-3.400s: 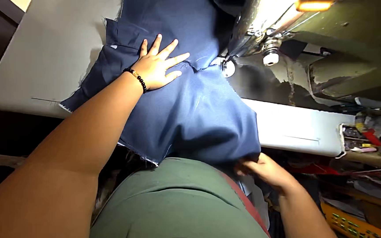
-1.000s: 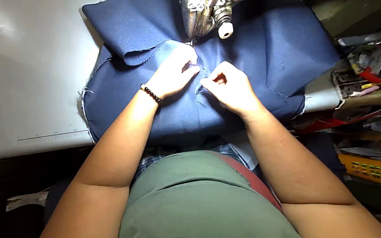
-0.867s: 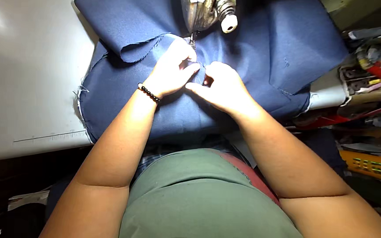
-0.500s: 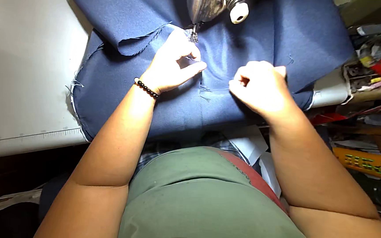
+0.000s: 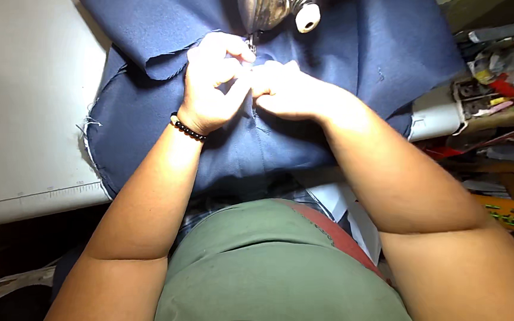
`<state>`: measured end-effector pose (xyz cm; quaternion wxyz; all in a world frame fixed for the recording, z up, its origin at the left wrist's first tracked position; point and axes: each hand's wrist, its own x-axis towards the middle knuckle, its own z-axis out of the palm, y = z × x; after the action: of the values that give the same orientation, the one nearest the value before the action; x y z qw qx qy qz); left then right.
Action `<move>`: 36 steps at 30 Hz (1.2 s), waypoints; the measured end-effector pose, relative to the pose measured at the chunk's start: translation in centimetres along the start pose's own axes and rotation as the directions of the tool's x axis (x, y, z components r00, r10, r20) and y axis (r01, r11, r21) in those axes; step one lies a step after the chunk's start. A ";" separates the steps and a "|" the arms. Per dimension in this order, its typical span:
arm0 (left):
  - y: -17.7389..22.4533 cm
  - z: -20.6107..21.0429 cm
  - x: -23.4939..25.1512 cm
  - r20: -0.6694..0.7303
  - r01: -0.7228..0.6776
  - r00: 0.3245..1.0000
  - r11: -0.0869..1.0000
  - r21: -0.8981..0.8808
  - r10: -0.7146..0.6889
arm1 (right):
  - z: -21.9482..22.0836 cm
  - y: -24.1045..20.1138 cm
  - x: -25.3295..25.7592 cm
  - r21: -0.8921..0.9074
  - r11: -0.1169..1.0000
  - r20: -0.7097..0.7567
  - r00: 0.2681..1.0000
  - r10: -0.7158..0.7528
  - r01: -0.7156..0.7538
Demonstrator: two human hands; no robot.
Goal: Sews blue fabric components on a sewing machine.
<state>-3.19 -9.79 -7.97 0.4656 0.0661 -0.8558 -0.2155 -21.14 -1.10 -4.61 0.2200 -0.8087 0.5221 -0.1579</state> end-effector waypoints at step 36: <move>-0.3 0.3 0.6 0.283 0.440 0.864 0.898 -0.021 -0.417 | 3.3 -1.4 -0.8 0.198 0.974 -0.545 0.814 0.200 -0.107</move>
<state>-3.79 -10.15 -7.79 0.2867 0.2045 -0.8654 -0.3564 -18.77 0.71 -6.77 0.1323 -0.6614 0.6130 -0.4114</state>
